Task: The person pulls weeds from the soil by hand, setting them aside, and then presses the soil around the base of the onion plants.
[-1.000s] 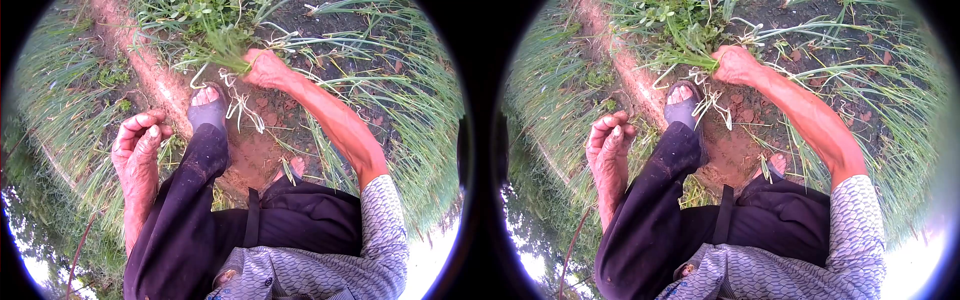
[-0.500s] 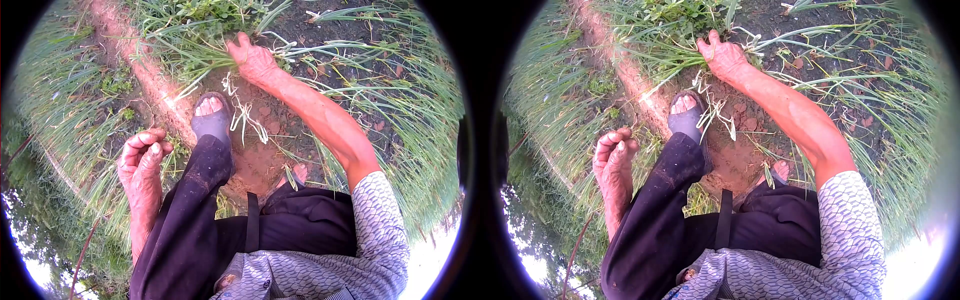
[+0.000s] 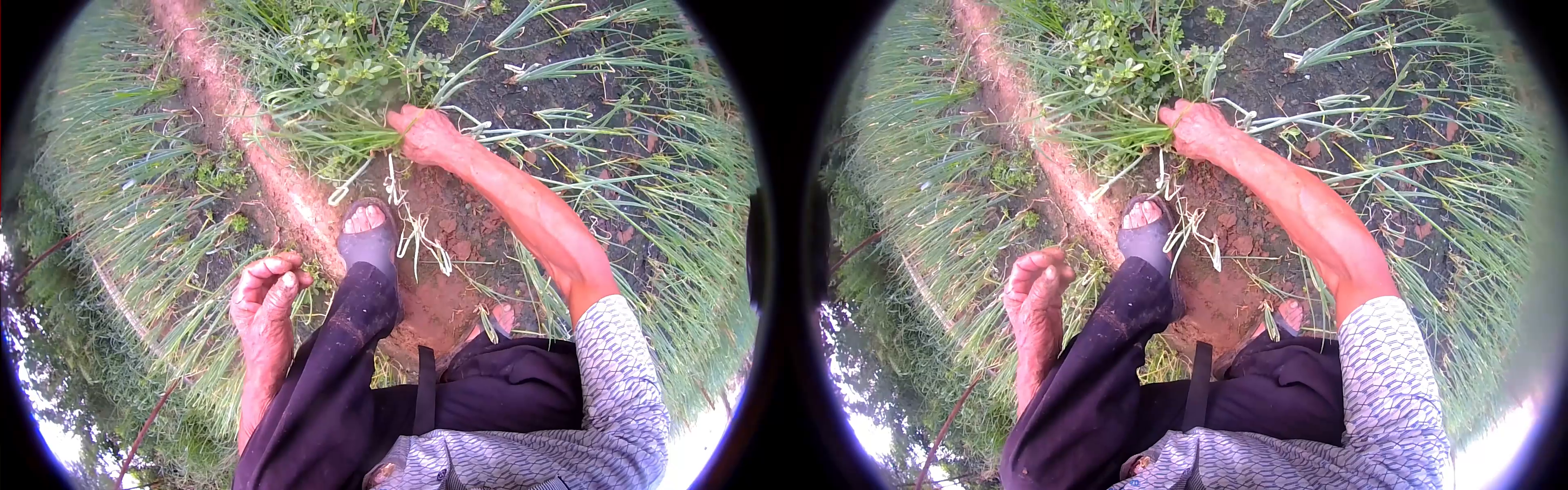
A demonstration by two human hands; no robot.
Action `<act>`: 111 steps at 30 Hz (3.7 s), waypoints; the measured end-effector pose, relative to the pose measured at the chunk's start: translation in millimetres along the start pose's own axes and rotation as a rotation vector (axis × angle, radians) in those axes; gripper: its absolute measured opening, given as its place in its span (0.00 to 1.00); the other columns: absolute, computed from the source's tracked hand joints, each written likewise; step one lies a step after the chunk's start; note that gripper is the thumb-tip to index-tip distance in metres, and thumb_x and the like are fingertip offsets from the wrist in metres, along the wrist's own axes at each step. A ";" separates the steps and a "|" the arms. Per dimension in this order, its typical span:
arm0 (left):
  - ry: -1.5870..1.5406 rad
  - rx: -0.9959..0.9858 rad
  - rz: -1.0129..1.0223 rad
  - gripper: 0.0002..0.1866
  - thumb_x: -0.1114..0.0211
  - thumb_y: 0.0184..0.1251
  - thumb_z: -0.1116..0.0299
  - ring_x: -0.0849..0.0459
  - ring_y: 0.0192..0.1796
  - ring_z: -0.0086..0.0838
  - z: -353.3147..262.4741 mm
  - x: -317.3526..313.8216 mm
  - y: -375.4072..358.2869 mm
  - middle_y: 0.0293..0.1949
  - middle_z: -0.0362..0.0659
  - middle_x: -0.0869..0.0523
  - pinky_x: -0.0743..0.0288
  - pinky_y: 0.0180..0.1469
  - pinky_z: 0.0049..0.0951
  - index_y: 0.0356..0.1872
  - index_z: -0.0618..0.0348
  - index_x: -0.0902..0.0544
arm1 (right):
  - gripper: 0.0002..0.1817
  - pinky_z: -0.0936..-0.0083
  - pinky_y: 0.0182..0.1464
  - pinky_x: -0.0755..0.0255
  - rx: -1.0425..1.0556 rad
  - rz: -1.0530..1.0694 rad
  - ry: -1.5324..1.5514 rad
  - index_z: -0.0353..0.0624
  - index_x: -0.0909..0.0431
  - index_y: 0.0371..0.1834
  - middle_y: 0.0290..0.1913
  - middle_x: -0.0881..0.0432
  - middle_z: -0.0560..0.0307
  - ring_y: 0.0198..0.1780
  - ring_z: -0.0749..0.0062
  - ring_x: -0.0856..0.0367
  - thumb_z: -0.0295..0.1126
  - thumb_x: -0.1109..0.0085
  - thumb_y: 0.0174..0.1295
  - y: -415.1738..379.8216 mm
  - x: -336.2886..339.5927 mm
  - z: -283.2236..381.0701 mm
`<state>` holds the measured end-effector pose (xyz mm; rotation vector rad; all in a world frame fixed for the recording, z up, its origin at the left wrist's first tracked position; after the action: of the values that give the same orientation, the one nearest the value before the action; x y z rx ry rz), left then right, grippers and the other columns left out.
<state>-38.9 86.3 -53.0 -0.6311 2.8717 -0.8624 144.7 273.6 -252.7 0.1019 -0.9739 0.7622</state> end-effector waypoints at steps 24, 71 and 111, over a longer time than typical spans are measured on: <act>-0.035 -0.023 0.084 0.10 0.33 0.63 0.75 0.16 0.42 0.29 0.6 -16.6 1.2 0.45 0.48 0.15 0.22 0.50 0.30 0.43 0.63 0.22 | 0.11 0.78 0.34 0.29 0.077 -0.045 1.657 0.41 0.16 0.36 0.31 0.18 0.68 0.30 0.82 0.25 0.35 0.28 0.55 -35.5 139.6 41.8; 1.488 -0.310 0.275 0.16 0.43 0.58 0.60 0.14 0.40 0.55 70.2 -156.2 228.7 0.35 0.61 0.14 0.21 0.44 0.49 0.32 0.65 0.16 | 0.21 0.73 0.55 0.28 -0.727 -0.606 1.228 0.43 0.33 0.52 0.54 0.25 0.46 0.50 0.72 0.25 0.23 0.35 0.58 -329.4 170.5 12.4; 0.910 0.005 0.731 0.15 0.37 0.64 0.58 0.24 0.27 0.24 86.6 -137.9 196.0 0.25 0.40 0.19 0.31 0.31 0.28 0.35 0.61 0.16 | 0.23 0.73 0.55 0.24 -0.765 -0.643 1.207 0.39 0.34 0.56 0.54 0.24 0.46 0.50 0.73 0.23 0.21 0.36 0.59 -349.4 164.1 25.8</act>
<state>31.9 246.6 -238.0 1.0451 3.3341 -1.1970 398.6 92.7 -23.6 -0.6288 0.0199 -0.2326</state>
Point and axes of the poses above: each hand's wrist, its own y-axis towards the middle knuckle, its own x-axis out of the back of the hand, z = x × y, the point moved 9 cm from there along y, towards the middle knuckle
